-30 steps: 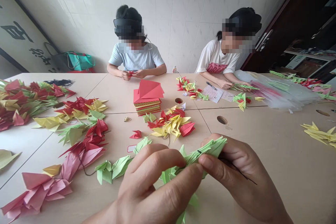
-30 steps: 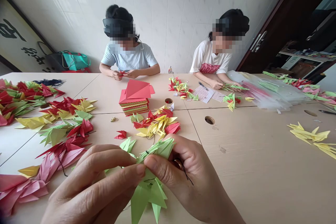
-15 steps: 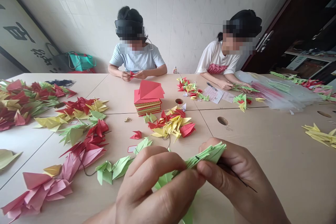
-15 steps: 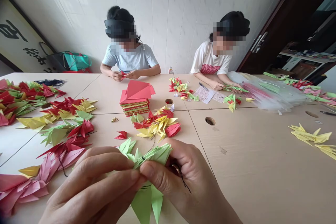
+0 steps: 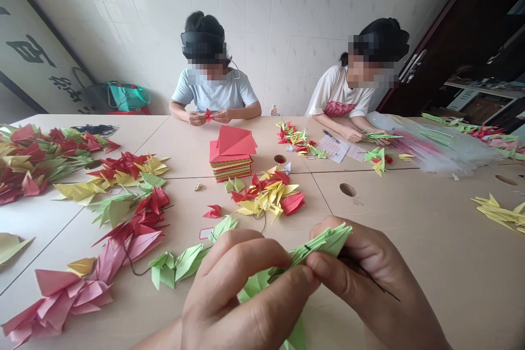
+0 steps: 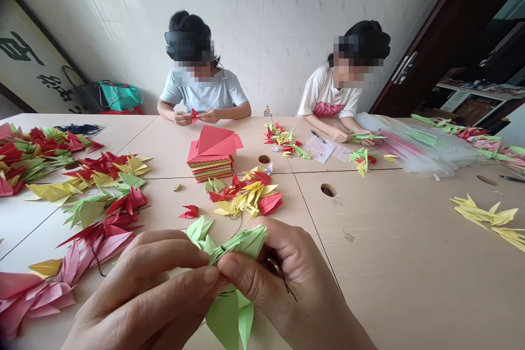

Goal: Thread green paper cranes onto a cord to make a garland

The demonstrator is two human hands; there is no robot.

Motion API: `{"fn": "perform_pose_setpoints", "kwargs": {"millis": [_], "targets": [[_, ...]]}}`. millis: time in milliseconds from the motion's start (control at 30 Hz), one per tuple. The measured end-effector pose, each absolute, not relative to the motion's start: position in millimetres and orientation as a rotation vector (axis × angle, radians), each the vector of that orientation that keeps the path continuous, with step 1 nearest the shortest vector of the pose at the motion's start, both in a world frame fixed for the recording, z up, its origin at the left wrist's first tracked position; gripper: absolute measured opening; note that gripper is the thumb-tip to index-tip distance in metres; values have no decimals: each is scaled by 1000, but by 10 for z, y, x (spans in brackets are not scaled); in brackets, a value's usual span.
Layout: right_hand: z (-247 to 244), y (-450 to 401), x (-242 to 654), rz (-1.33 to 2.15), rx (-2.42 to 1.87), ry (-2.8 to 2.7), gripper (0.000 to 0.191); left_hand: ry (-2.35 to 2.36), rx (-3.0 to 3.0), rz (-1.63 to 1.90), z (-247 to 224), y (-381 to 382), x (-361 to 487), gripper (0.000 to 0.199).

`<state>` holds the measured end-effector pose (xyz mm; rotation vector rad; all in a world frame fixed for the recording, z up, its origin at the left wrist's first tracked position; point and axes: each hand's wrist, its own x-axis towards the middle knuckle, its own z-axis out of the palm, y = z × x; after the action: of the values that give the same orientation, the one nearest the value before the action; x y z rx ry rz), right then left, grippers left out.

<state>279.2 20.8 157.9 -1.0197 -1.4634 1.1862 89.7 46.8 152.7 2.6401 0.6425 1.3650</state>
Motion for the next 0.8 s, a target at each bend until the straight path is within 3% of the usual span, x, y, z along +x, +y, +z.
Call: {"fn": "perform_pose_setpoints", "kwargs": {"millis": [800], "targets": [[1591, 195, 2800, 1151, -1056, -1488, 31, 724, 2527, 1461, 1610, 429, 989, 15]]}}
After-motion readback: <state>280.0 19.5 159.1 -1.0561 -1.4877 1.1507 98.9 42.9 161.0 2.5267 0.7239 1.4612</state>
